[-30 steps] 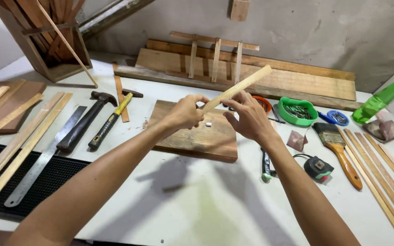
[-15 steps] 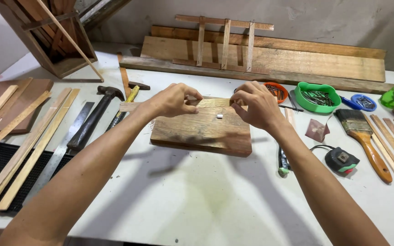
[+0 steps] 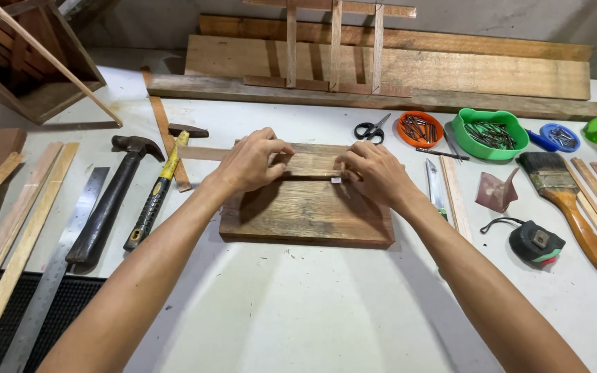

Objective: The recorder is measuring, marking, and checking wooden strips on a workbench for a furniture project.

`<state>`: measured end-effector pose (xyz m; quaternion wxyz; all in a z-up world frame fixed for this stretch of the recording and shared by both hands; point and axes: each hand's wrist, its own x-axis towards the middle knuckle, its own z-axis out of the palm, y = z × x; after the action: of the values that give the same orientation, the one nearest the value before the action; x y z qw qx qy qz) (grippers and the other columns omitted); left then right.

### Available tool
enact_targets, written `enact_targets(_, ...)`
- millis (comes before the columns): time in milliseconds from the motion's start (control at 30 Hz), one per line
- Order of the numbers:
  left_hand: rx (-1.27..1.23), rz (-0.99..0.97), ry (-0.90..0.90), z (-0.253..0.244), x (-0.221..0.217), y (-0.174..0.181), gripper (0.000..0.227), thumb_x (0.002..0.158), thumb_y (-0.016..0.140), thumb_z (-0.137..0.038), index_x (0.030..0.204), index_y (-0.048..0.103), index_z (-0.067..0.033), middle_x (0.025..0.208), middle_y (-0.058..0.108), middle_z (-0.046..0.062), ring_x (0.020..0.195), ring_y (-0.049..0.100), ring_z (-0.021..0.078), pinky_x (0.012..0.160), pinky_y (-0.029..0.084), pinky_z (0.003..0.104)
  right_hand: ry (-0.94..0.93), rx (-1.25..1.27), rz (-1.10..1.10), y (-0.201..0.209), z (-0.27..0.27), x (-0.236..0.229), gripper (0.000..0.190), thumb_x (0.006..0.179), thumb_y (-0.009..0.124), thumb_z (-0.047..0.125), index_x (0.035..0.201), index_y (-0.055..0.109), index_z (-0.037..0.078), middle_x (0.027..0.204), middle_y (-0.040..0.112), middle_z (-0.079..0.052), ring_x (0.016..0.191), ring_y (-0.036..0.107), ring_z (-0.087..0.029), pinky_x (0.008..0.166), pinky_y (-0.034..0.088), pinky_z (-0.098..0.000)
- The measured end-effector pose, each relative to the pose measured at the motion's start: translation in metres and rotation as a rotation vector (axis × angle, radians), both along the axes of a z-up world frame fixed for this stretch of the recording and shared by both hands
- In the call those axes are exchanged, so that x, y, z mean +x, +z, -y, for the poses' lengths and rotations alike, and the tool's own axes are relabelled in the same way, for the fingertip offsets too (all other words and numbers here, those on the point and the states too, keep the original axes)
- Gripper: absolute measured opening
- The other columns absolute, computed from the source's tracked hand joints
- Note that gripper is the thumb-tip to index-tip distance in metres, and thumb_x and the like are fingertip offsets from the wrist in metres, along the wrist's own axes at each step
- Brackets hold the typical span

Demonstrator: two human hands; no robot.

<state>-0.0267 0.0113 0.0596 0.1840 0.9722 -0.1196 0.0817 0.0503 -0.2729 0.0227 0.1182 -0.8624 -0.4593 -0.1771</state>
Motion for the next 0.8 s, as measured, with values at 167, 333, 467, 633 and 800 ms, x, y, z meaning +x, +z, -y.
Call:
enact_targets(167, -0.127, -0.110, 0.030, 0.000, 0.012, -0.021, 0.021, 0.093, 0.067, -0.015, 0.112, 0.075, -0.0154, 0.109, 0.066, 0.006, 0.103, 0.068, 0.0206, 0.095, 0.056, 0.039, 0.011, -0.009, 0.132, -0.030, 0.005, 0.026, 0.019, 0.092, 0.071, 0.017, 0.111, 0.070, 0.013, 0.107, 0.066, -0.004, 0.103, 0.064, -0.021, 0.092, 0.053, -0.0392)
enact_targets(333, -0.215, -0.176, 0.030, -0.004, 0.008, -0.009, 0.022, 0.095, 0.063, -0.013, 0.114, 0.071, -0.0084, 0.114, 0.069, 0.009, 0.104, 0.069, 0.0224, 0.095, 0.058, 0.038, 0.035, -0.019, 0.216, -0.019, -0.004, 0.029, 0.015, 0.094, 0.072, 0.019, 0.105, 0.067, 0.009, 0.103, 0.064, -0.005, 0.093, 0.061, -0.021, 0.082, 0.052, -0.0365)
enact_targets(467, -0.209, -0.239, 0.026, -0.013, -0.014, 0.015, 0.019, 0.092, 0.065, -0.014, 0.108, 0.069, -0.0048, 0.111, 0.071, 0.013, 0.102, 0.070, 0.0240, 0.094, 0.057, 0.037, 0.068, 0.098, 0.198, -0.012, -0.022, 0.021, 0.013, 0.090, 0.074, 0.013, 0.100, 0.066, 0.008, 0.096, 0.063, -0.004, 0.090, 0.060, -0.021, 0.079, 0.050, -0.0366)
enact_targets(633, -0.120, -0.171, -0.011, -0.020, -0.031, 0.018, 0.015, 0.087, 0.068, -0.009, 0.101, 0.068, -0.0022, 0.107, 0.071, 0.013, 0.103, 0.069, 0.0252, 0.095, 0.056, 0.038, 0.049, 0.160, 0.289, -0.009, -0.040, 0.012, 0.010, 0.088, 0.075, 0.009, 0.090, 0.065, 0.011, 0.092, 0.061, -0.003, 0.089, 0.059, -0.022, 0.081, 0.051, -0.0372)
enact_targets(800, -0.130, -0.113, -0.007, -0.012, -0.031, 0.018, 0.011, 0.089, 0.064, -0.007, 0.098, 0.069, -0.0046, 0.108, 0.066, 0.010, 0.099, 0.069, 0.0229, 0.091, 0.059, 0.035, 0.043, 0.183, 0.345, -0.006, -0.028, 0.013, 0.010, 0.090, 0.076, 0.009, 0.091, 0.066, 0.010, 0.092, 0.061, -0.003, 0.089, 0.058, -0.021, 0.078, 0.049, -0.0371)
